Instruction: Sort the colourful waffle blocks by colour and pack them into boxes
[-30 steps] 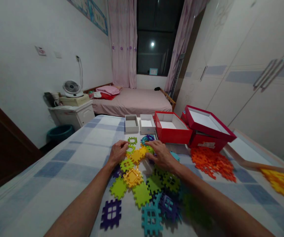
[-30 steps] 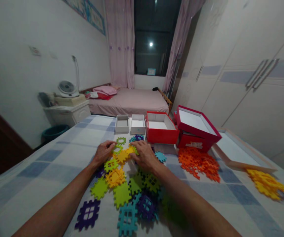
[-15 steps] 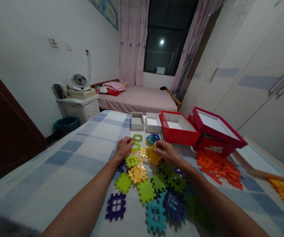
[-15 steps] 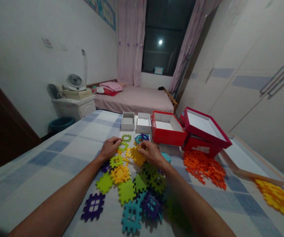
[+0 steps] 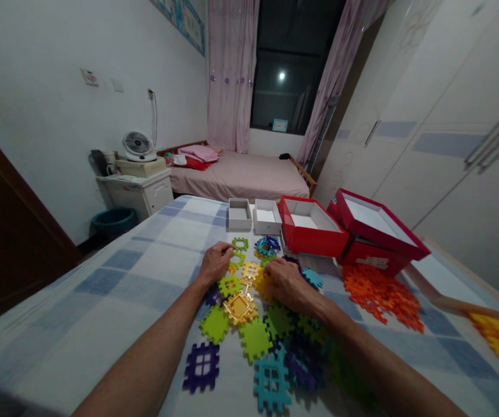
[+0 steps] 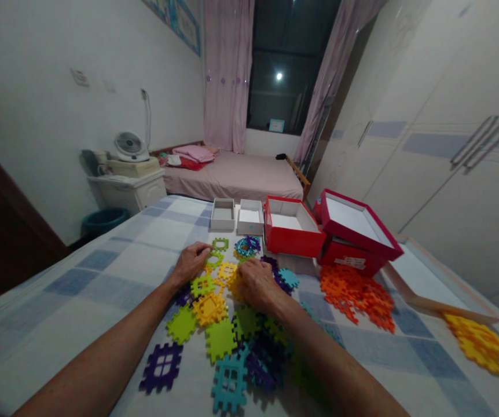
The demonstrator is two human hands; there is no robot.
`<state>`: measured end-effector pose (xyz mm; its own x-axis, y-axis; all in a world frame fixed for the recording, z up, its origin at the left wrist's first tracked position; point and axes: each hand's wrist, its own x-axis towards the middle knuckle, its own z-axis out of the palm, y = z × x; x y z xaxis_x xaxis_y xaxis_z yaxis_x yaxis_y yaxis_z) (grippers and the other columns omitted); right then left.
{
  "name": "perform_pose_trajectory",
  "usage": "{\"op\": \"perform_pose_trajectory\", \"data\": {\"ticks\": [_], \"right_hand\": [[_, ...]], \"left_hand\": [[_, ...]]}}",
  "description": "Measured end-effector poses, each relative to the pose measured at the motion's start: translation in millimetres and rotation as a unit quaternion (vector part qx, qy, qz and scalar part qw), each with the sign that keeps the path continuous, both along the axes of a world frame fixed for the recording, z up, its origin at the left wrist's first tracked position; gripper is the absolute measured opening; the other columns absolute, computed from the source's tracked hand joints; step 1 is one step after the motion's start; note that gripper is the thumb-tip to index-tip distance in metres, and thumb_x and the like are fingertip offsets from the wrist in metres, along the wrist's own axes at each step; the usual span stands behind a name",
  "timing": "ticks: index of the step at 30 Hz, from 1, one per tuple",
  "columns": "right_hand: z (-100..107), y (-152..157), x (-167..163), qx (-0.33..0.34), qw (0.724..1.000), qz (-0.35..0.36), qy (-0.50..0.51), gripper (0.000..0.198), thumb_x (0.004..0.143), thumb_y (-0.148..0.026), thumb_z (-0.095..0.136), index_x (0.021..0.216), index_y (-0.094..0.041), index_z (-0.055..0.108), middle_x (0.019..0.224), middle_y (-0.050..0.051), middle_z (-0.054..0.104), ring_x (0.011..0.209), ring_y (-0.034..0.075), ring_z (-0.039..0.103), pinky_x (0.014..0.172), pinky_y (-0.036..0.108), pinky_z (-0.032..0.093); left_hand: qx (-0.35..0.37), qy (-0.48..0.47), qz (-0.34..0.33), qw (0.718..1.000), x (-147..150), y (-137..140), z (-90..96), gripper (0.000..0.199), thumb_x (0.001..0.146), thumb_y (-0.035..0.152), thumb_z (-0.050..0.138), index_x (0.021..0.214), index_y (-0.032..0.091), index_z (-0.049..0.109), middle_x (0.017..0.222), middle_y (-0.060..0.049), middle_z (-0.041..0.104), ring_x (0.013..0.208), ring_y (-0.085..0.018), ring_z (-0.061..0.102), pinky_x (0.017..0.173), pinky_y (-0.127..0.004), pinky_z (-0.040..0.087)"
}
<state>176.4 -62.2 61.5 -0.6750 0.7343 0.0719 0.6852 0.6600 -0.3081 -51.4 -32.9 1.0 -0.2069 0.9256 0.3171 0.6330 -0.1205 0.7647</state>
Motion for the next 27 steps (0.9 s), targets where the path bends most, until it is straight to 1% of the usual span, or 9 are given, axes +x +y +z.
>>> {"op": "perform_pose_trajectory", "data": {"ticks": [2,5,7,10,12,17,22,23,27], "right_hand": [[-0.3,0.3,2.0,-0.011,1.0,-0.003,0.016,0.026,0.071,-0.01,0.054,0.096,-0.018,0.054,0.103,0.007,0.059,0.101,0.021,0.048,0.087,0.034,0.03],[6.0,4.3,5.7,-0.043,0.997,-0.021,0.061,0.046,0.074,-0.011,0.052,0.119,-0.019,0.045,0.103,0.007,0.058,0.094,0.019,0.052,0.081,0.03,0.035],[12.4,9.8,2.9,-0.054,0.997,-0.021,0.059,0.048,0.079,-0.016,0.049,0.126,-0.018,0.04,0.104,0.007,0.058,0.091,0.018,0.053,0.078,0.028,0.038],[17.5,20.8,-11.5,-0.04,0.999,0.01,-0.035,0.027,0.084,-0.021,0.046,0.109,-0.015,0.053,0.102,0.008,0.06,0.092,0.018,0.053,0.078,0.027,0.038],[15.6,27.6,-23.8,-0.026,0.996,0.019,-0.081,0.018,0.081,-0.021,0.051,0.096,-0.015,0.058,0.103,0.009,0.059,0.095,0.019,0.051,0.079,0.028,0.037],[3.7,34.5,-41.7,-0.008,0.994,-0.01,-0.106,0.02,0.076,-0.02,0.056,0.095,-0.015,0.059,0.102,0.013,0.058,0.097,0.025,0.05,0.078,0.033,0.037],[7.0,27.6,-40.8,0.004,0.998,-0.011,-0.061,0.05,0.07,-0.014,0.057,0.119,-0.014,0.048,0.11,0.013,0.053,0.097,0.021,0.049,0.078,0.028,0.036],[10.3,25.2,-39.0,0.0,0.999,-0.015,-0.04,0.049,0.071,-0.012,0.056,0.119,-0.013,0.047,0.109,0.013,0.053,0.095,0.02,0.049,0.078,0.027,0.036],[27.7,10.4,-27.5,-0.055,0.996,-0.058,0.047,0.017,0.082,-0.027,0.05,0.088,-0.013,0.057,0.086,0.006,0.057,0.075,0.015,0.049,0.065,0.024,0.035]], "left_hand": [[0.001,-0.001,0.003,1.0,0.2,0.2,-0.2,0.027,0.079,0.028,0.047,0.089,0.018,0.07,0.092,-0.005,0.07,0.085,-0.018,0.063,0.079,-0.028,0.046],[0.004,-0.003,0.002,1.0,0.7,0.0,-0.2,0.027,0.079,0.028,0.047,0.088,0.018,0.07,0.091,-0.005,0.07,0.084,-0.018,0.063,0.079,-0.028,0.046],[0.006,-0.004,0.0,1.0,1.0,-0.7,0.3,0.027,0.08,0.028,0.047,0.088,0.018,0.071,0.09,-0.005,0.07,0.083,-0.018,0.063,0.078,-0.028,0.046],[0.008,-0.004,0.001,1.0,1.6,-2.3,2.2,0.027,0.079,0.026,0.047,0.088,0.017,0.071,0.09,-0.005,0.07,0.082,-0.018,0.063,0.076,-0.028,0.046],[0.008,-0.003,0.001,1.0,2.1,-3.3,3.8,0.027,0.079,0.025,0.047,0.087,0.017,0.071,0.09,-0.005,0.07,0.082,-0.018,0.063,0.076,-0.027,0.046],[0.006,0.001,0.0,1.0,3.2,-3.8,5.3,0.026,0.08,0.024,0.047,0.087,0.017,0.071,0.09,-0.005,0.07,0.082,-0.018,0.063,0.076,-0.026,0.047],[0.0,0.005,0.005,1.0,2.7,-2.2,3.2,0.027,0.081,0.025,0.047,0.09,0.015,0.071,0.09,-0.007,0.07,0.083,-0.018,0.063,0.077,-0.027,0.046],[0.0,0.007,0.005,1.0,2.5,-2.0,3.0,0.027,0.081,0.025,0.047,0.09,0.015,0.071,0.09,-0.007,0.07,0.083,-0.018,0.063,0.077,-0.027,0.046],[-0.001,0.01,0.002,1.0,2.5,-1.9,3.0,0.026,0.08,0.023,0.048,0.089,0.016,0.071,0.092,-0.006,0.069,0.084,-0.017,0.062,0.078,-0.026,0.045]]}}
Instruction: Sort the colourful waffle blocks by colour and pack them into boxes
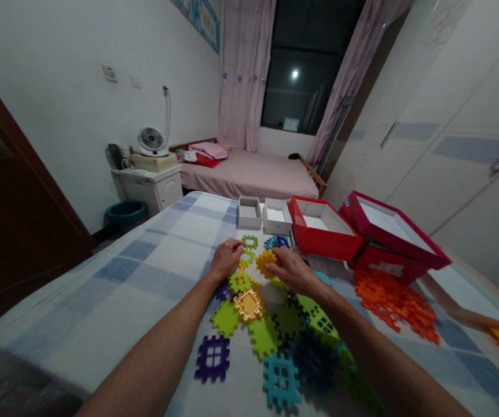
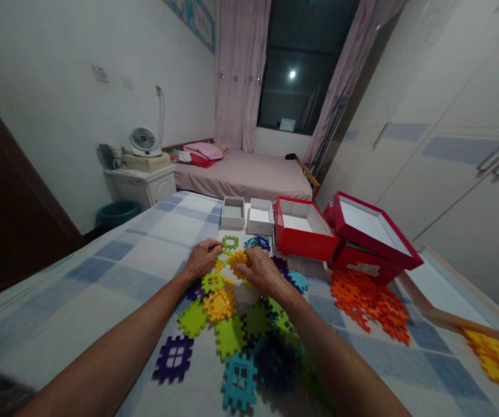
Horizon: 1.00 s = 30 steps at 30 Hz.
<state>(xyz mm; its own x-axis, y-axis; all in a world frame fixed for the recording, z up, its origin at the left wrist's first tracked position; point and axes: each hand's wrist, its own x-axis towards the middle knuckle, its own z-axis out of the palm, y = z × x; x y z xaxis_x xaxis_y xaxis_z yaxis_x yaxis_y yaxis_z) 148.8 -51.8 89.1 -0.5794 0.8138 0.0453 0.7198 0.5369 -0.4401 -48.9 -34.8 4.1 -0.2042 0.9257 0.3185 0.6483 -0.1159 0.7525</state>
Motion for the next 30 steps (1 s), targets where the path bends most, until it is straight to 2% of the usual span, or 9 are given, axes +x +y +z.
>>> {"op": "perform_pose_trajectory", "data": {"ticks": [2,5,8,11,17,20,23,27,30], "right_hand": [[5.0,-12.4,4.4,-0.064,0.997,0.01,0.052,0.025,0.085,-0.036,0.045,0.08,-0.015,0.057,0.076,0.002,0.056,0.069,0.013,0.048,0.06,0.024,0.034],[-0.4,-34.2,3.2,-0.127,0.99,0.04,0.052,0.025,0.083,-0.039,0.05,0.086,-0.015,0.057,0.085,0.003,0.058,0.076,0.015,0.05,0.065,0.025,0.036],[-15.9,-50.0,-4.8,-0.11,0.992,0.055,0.002,0.024,0.081,-0.038,0.054,0.086,-0.014,0.056,0.094,0.006,0.055,0.085,0.017,0.049,0.076,0.028,0.037],[-27.6,-55.6,-12.1,-0.094,0.994,0.064,0.006,0.024,0.08,-0.038,0.057,0.085,-0.015,0.056,0.096,0.007,0.052,0.09,0.018,0.048,0.082,0.031,0.037],[-30.3,-60.4,-14.5,-0.079,0.993,0.0,0.084,0.023,0.069,-0.021,0.061,0.091,-0.017,0.055,0.098,0.004,0.047,0.089,0.016,0.047,0.08,0.027,0.039],[-30.7,-56.7,-8.2,-0.075,0.991,-0.016,0.113,0.022,0.069,-0.022,0.061,0.09,-0.017,0.055,0.091,0.003,0.049,0.085,0.016,0.048,0.077,0.028,0.039],[-26.3,-46.2,3.9,-0.103,0.98,-0.028,0.169,0.023,0.071,-0.027,0.06,0.092,-0.017,0.054,0.088,0.002,0.053,0.082,0.016,0.051,0.073,0.028,0.041],[-7.0,-35.3,28.3,-0.192,0.937,-0.036,0.289,0.031,0.071,-0.035,0.062,0.095,-0.018,0.052,0.089,0.002,0.06,0.079,0.016,0.057,0.07,0.028,0.045],[8.8,-36.9,57.7,-0.185,0.924,-0.071,0.326,0.034,0.071,-0.039,0.065,0.096,-0.018,0.054,0.091,0.002,0.063,0.081,0.016,0.06,0.072,0.028,0.047]], "left_hand": [[0.001,0.001,0.0,1.0,0.2,0.0,0.1,0.026,0.08,0.022,0.047,0.088,0.016,0.071,0.092,-0.005,0.069,0.084,-0.017,0.062,0.078,-0.025,0.045],[0.002,0.001,0.001,1.0,0.2,0.0,-0.3,0.026,0.081,0.023,0.047,0.089,0.016,0.071,0.092,-0.005,0.07,0.085,-0.017,0.062,0.078,-0.025,0.045],[0.001,0.002,0.002,1.0,-0.2,0.2,-1.2,0.026,0.081,0.024,0.047,0.09,0.016,0.07,0.092,-0.005,0.07,0.084,-0.016,0.063,0.077,-0.025,0.046],[0.001,0.004,0.001,1.0,-0.7,0.5,-1.9,0.026,0.081,0.024,0.047,0.09,0.017,0.07,0.092,-0.005,0.07,0.082,-0.016,0.063,0.076,-0.024,0.046],[0.002,0.009,0.003,1.0,-1.2,1.2,-2.4,0.026,0.081,0.024,0.047,0.09,0.017,0.071,0.092,-0.004,0.07,0.084,-0.016,0.063,0.078,-0.025,0.046],[0.004,0.01,0.001,1.0,-0.6,0.4,-1.1,0.026,0.081,0.023,0.047,0.089,0.018,0.071,0.092,-0.004,0.07,0.085,-0.016,0.063,0.079,-0.025,0.046],[0.002,0.01,0.002,1.0,0.3,-1.1,0.6,0.026,0.08,0.023,0.047,0.088,0.017,0.071,0.092,-0.004,0.07,0.083,-0.016,0.063,0.078,-0.024,0.046],[-0.007,0.013,0.012,1.0,0.5,-1.2,1.6,0.027,0.08,0.024,0.046,0.089,0.018,0.071,0.093,-0.004,0.071,0.083,-0.016,0.063,0.078,-0.024,0.047],[-0.01,0.017,0.009,1.0,0.6,-1.8,3.5,0.029,0.079,0.028,0.045,0.089,0.018,0.071,0.092,-0.004,0.07,0.083,-0.016,0.063,0.078,-0.024,0.047]]}}
